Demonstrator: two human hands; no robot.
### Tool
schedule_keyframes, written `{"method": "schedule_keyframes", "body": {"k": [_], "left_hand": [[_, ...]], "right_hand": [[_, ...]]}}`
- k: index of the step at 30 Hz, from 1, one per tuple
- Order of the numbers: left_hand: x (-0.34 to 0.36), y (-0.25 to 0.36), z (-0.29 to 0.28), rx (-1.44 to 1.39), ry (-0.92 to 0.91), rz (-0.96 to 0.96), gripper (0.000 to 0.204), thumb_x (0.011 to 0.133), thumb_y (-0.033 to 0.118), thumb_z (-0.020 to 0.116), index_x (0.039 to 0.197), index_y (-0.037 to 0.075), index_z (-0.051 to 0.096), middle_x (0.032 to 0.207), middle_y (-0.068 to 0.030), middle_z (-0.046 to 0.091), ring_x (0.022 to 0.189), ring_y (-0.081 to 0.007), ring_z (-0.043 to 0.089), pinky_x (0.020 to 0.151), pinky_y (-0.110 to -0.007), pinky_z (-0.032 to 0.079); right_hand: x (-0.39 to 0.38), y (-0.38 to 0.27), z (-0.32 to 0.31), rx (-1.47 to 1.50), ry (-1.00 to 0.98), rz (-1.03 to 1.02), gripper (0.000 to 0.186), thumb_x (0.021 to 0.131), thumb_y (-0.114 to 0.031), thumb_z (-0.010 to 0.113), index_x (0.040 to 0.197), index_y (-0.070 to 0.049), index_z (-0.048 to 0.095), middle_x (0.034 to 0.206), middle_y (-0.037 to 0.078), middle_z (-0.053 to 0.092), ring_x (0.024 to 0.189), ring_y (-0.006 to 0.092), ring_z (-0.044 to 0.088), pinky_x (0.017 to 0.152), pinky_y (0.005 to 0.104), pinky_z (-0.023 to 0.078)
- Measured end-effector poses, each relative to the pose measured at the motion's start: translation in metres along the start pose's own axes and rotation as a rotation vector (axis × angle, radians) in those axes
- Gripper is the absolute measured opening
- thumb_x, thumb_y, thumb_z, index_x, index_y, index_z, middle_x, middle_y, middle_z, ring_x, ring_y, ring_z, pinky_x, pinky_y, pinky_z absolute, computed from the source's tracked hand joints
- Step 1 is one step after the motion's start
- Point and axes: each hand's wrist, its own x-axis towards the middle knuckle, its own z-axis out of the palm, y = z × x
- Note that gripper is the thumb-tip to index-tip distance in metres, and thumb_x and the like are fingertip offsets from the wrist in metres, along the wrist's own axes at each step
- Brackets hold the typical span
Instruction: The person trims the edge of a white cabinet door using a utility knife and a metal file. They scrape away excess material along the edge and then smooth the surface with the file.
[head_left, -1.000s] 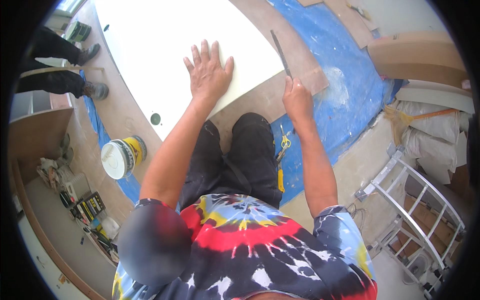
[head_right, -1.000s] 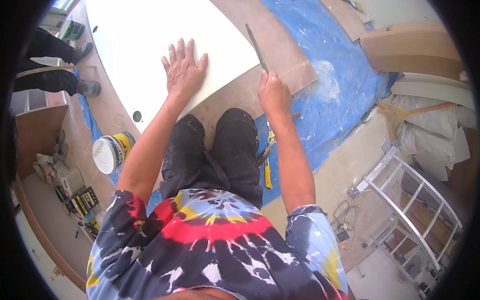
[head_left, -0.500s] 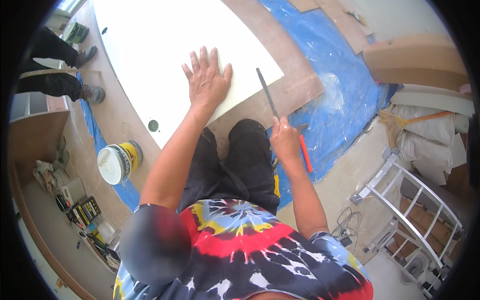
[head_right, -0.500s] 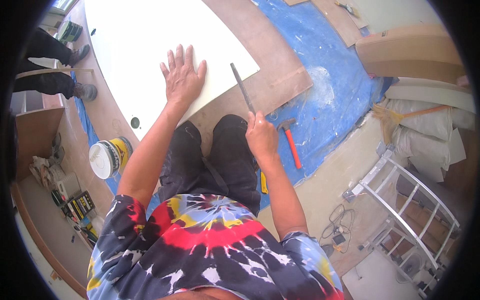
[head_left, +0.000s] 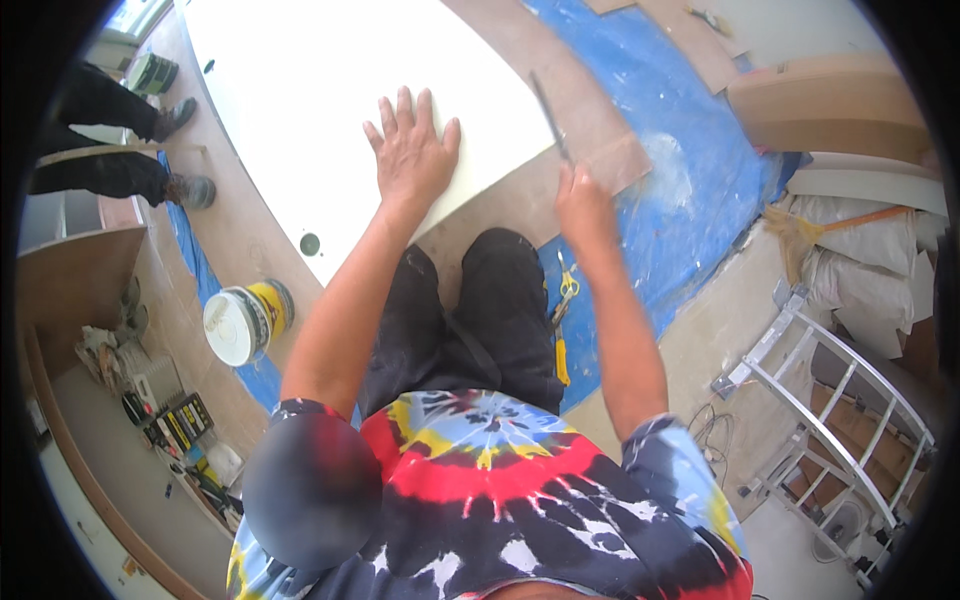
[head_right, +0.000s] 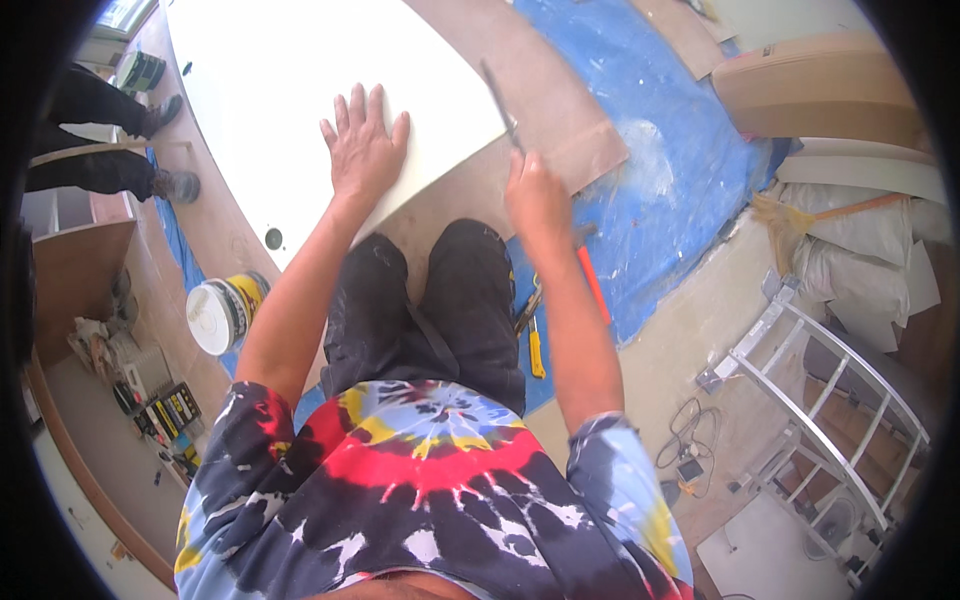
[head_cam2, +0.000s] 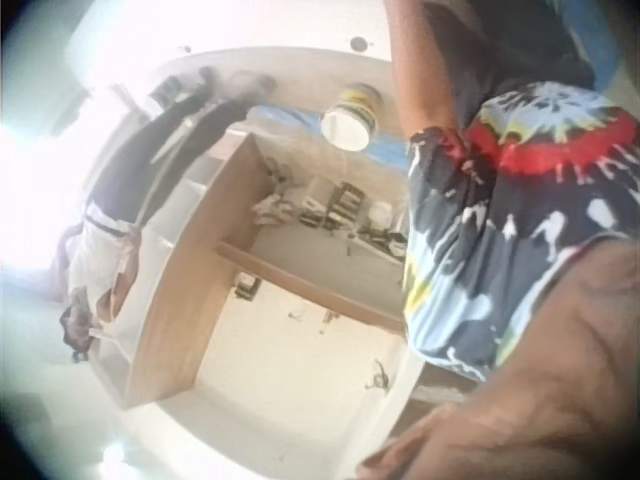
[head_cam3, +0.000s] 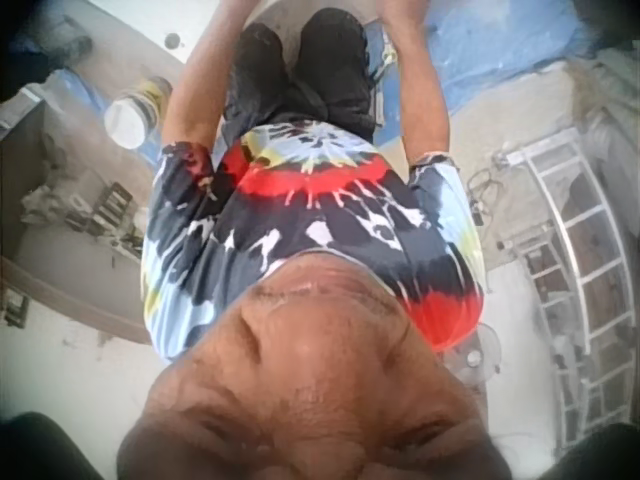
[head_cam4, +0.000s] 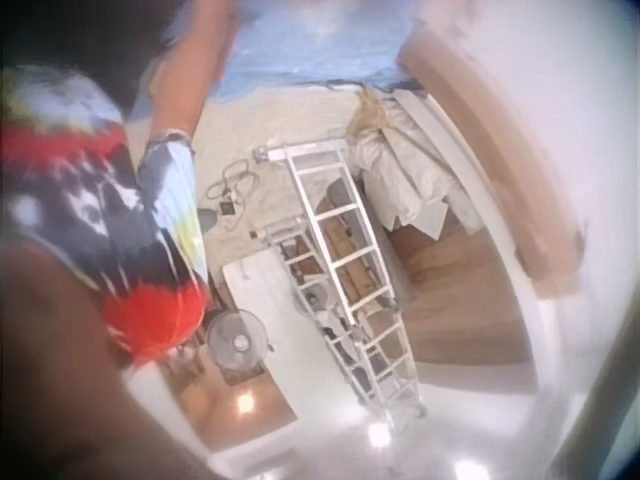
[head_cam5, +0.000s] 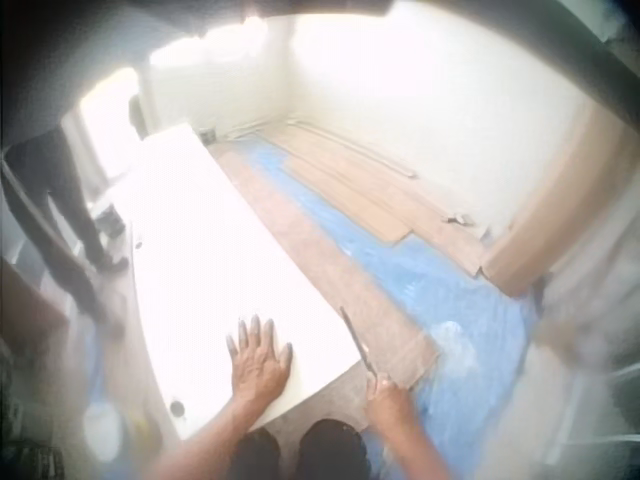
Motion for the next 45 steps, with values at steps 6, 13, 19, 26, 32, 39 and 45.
{"method": "schedule_keyframes", "body": {"k": [6, 13, 19, 26, 32, 39, 45], "left_hand": [[-0.007, -0.010, -0.002, 0.043, 0.025, -0.024, 0.066, 0.103, 0.048, 0.040, 0.156, 0.009, 0.036, 0.164, -0.0184, 0.028, 0.154, -0.0394, 0.015, 0.125, -0.058, 0.008], [-0.035, 0.014, -0.007, 0.006, -0.203, 0.570, 0.070, 0.101, 0.050, 0.048, 0.158, 0.012, 0.033, 0.164, -0.0129, 0.029, 0.154, -0.0351, 0.018, 0.125, -0.056, 0.012], [-0.022, 0.055, 0.013, 0.024, -0.058, 0.771, 0.062, 0.096, 0.014, 0.055, 0.155, 0.007, 0.035, 0.161, -0.0139, 0.035, 0.151, -0.0324, 0.027, 0.123, -0.054, 0.022], [-0.005, 0.076, 0.030, 0.146, 0.021, 0.902, 0.054, 0.091, 0.004, 0.052, 0.145, 0.003, 0.048, 0.157, -0.0169, 0.041, 0.151, -0.0335, 0.028, 0.125, -0.049, 0.022], [-0.070, 0.051, -0.008, -0.339, -0.801, 0.836, 0.033, 0.095, 0.014, 0.063, 0.126, 0.004, 0.066, 0.121, -0.0185, 0.069, 0.111, -0.0352, 0.067, 0.098, -0.043, 0.053], [-0.099, 0.016, -0.061, -0.564, -0.595, 0.521, 0.030, 0.091, 0.006, 0.072, 0.120, 0.002, 0.070, 0.115, -0.0152, 0.072, 0.109, -0.0296, 0.069, 0.095, -0.038, 0.053], [-0.047, -0.025, -0.064, -0.369, -0.125, 0.210, 0.027, 0.098, 0.012, 0.066, 0.123, 0.005, 0.071, 0.123, -0.0095, 0.071, 0.114, -0.0205, 0.065, 0.102, -0.035, 0.048]], "right_hand": [[-0.062, 0.012, 0.022, -0.108, -0.122, -0.023, 0.038, 0.105, -0.035, 0.047, 0.094, -0.001, 0.060, 0.085, 0.031, 0.067, 0.084, 0.0511, 0.066, 0.071, 0.0567, 0.053], [0.037, 0.126, 0.041, 0.097, 0.204, 0.162, 0.047, 0.103, -0.036, 0.047, 0.088, 0.004, 0.067, 0.093, 0.033, 0.067, 0.090, 0.0521, 0.065, 0.081, 0.0574, 0.051], [-0.119, 0.261, 0.137, -0.045, 0.027, 0.438, 0.040, 0.102, -0.033, 0.047, 0.101, 0.003, 0.066, 0.100, 0.031, 0.068, 0.096, 0.0503, 0.065, 0.086, 0.0566, 0.050], [-0.211, 0.300, 0.172, -0.227, 0.252, 0.519, 0.026, 0.097, -0.023, 0.057, 0.108, -0.002, 0.067, 0.109, 0.024, 0.068, 0.104, 0.0435, 0.064, 0.088, 0.0514, 0.051], [-0.258, 0.243, 0.205, -0.024, -0.159, 0.652, 0.033, 0.093, -0.028, 0.065, 0.112, -0.001, 0.066, 0.105, 0.021, 0.068, 0.102, 0.0412, 0.064, 0.088, 0.0506, 0.050], [-0.252, 0.221, 0.246, -0.058, 0.089, 0.737, 0.032, 0.090, -0.028, 0.067, 0.110, -0.002, 0.065, 0.103, 0.021, 0.068, 0.101, 0.0410, 0.063, 0.086, 0.0487, 0.049], [-0.307, 0.250, 0.246, -0.159, 0.037, 0.680, 0.037, 0.090, -0.022, 0.064, 0.119, 0.000, 0.062, 0.111, 0.022, 0.066, 0.110, 0.0418, 0.060, 0.094, 0.0486, 0.049]]}}
